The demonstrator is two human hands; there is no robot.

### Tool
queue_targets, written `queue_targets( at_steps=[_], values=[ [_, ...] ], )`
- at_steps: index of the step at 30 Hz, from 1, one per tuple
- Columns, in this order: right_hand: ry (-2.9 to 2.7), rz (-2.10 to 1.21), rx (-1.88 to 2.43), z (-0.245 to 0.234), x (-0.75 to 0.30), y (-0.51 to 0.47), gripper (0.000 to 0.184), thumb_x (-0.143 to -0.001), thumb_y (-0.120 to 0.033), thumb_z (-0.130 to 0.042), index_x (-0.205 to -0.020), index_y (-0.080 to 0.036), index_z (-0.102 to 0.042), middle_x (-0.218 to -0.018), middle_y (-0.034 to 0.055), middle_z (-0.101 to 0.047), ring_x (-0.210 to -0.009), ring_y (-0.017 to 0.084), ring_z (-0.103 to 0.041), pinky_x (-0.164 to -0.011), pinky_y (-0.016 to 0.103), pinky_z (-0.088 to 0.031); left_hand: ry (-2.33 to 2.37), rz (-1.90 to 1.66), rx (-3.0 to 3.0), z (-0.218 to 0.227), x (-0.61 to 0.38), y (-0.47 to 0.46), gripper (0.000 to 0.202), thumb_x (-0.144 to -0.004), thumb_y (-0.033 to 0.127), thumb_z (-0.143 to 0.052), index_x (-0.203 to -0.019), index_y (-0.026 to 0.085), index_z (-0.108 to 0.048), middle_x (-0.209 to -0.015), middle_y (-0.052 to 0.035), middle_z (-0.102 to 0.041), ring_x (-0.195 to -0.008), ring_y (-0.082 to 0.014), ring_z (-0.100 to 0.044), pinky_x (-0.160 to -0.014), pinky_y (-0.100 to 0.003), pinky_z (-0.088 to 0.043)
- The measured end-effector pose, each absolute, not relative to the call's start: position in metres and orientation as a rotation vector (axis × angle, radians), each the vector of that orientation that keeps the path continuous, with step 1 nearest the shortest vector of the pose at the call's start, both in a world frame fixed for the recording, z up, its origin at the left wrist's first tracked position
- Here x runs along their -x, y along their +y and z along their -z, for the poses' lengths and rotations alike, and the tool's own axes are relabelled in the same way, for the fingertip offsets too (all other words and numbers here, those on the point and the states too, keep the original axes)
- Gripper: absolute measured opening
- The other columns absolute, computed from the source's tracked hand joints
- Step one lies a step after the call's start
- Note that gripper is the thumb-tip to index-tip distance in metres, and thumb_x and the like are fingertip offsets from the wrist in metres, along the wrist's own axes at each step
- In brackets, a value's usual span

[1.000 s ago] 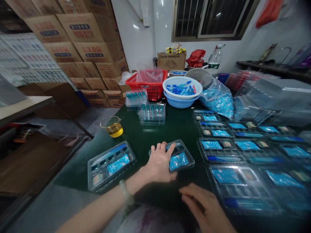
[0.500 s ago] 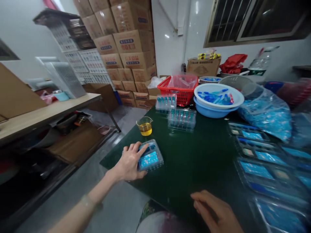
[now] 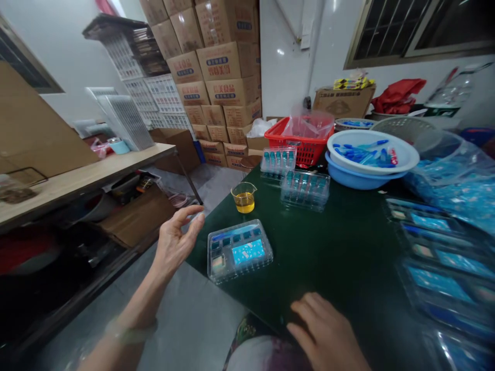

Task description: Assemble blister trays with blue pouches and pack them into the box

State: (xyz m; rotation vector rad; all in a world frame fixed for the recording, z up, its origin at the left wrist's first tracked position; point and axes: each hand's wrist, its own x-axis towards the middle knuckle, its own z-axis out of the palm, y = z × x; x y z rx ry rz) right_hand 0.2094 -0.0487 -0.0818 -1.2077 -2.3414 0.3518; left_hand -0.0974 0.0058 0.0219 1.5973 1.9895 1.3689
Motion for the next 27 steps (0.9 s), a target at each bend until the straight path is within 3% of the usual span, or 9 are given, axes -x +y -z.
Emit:
queue_targets(
  at_steps=[4, 7, 10, 14, 17, 19, 23, 27],
  values=[
    [-2.580, -0.288, 1.128, 0.087, -0.171, -0.047, 0.011, -0.070, -0.010, -0.061, -0.068, -0.019, -0.054, -0.071, 0.0020, -0.058, -0.070, 0.019, -0.055, -0.062, 0.030, -0.043, 1.844, -1.372, -1.924, -0.031, 0.073, 0.031, 0.033, -0.077, 0.044, -0.059, -0.099, 0.019, -0.062, -0.093, -0.0049, -0.065, -0.084, -0.0215, -0.060, -0.077, -0.033, -0.048],
    [-2.645, -0.373, 0.964, 0.087, -0.151, -0.039, 0.007, -0.075, -0.021, -0.061, -0.081, -0.021, -0.058, -0.083, 0.0016, -0.056, -0.080, 0.018, -0.054, -0.069, 0.028, -0.043, 1.595, -1.241, -2.329, -0.041, 0.036, 0.069, 0.026, -0.081, 0.037, -0.057, -0.099, 0.018, -0.061, -0.099, -0.0061, -0.064, -0.090, -0.0204, -0.059, -0.084, -0.034, -0.046],
    [-2.579, -0.487, 0.935, 0.079, -0.150, -0.028, 0.022, -0.081, -0.031, -0.056, -0.103, -0.028, -0.056, -0.097, 0.0005, -0.055, -0.091, 0.018, -0.053, -0.083, 0.031, -0.042, 1.396, -0.889, -2.764, -0.046, -0.010, 0.116, 0.027, -0.087, 0.030, -0.046, -0.106, 0.014, -0.057, -0.110, -0.0079, -0.059, -0.101, -0.0200, -0.055, -0.089, -0.032, -0.044],
    [-2.425, -0.624, 1.186, 0.067, -0.184, -0.014, 0.019, -0.080, -0.027, -0.058, -0.099, -0.027, -0.060, -0.097, -0.0004, -0.058, -0.092, 0.016, -0.055, -0.087, 0.030, -0.039, 1.293, -0.588, -3.034, -0.036, -0.057, 0.175, 0.036, -0.090, 0.017, -0.025, -0.099, 0.012, -0.060, -0.101, -0.0049, -0.059, -0.099, -0.0212, -0.054, -0.084, -0.035, -0.044],
    [-2.217, -0.681, 1.296, 0.068, -0.220, -0.007, 0.024, -0.075, -0.017, -0.059, -0.098, -0.027, -0.061, -0.094, -0.0016, -0.061, -0.088, 0.014, -0.057, -0.082, 0.026, -0.040, 1.251, -0.461, -3.147, -0.022, -0.070, 0.212, 0.042, -0.088, 0.013, -0.021, -0.074, 0.013, -0.061, -0.080, -0.0028, -0.057, -0.083, -0.0195, -0.057, -0.078, -0.035, -0.044],
    [-2.127, -0.675, 1.324, 0.072, -0.240, -0.006, 0.029, -0.070, -0.011, -0.059, -0.095, -0.026, -0.062, -0.088, -0.0024, -0.062, -0.081, 0.013, -0.057, -0.073, 0.023, -0.040, 1.191, -0.401, -3.210, -0.013, -0.071, 0.230, 0.042, -0.088, 0.011, -0.022, -0.067, 0.014, -0.058, -0.072, -0.0013, -0.054, -0.073, -0.0161, -0.056, -0.072, -0.031, -0.044],
    [-2.026, -0.670, 1.375, 0.071, -0.262, -0.003, 0.030, -0.065, -0.004, -0.055, -0.086, -0.023, -0.063, -0.076, -0.0021, -0.060, -0.069, 0.011, -0.057, -0.061, 0.020, -0.040, 1.012, -0.359, -3.318, -0.011, -0.064, 0.249, 0.033, -0.089, 0.015, -0.030, -0.068, 0.017, -0.055, -0.071, -0.0009, -0.053, -0.066, -0.0138, -0.053, -0.062, -0.025, -0.040],
    [-1.884, -0.605, 1.330, 0.060, -0.267, 0.001, 0.028, -0.069, -0.004, -0.052, -0.088, -0.022, -0.062, -0.078, -0.0004, -0.060, -0.071, 0.012, -0.058, -0.064, 0.021, -0.043, 1.037, -0.517, -3.402, -0.026, -0.058, 0.253, 0.029, -0.092, 0.019, -0.030, -0.076, 0.015, -0.054, -0.074, -0.0067, -0.052, -0.066, -0.0185, -0.049, -0.060, -0.030, -0.037]
  ],
)
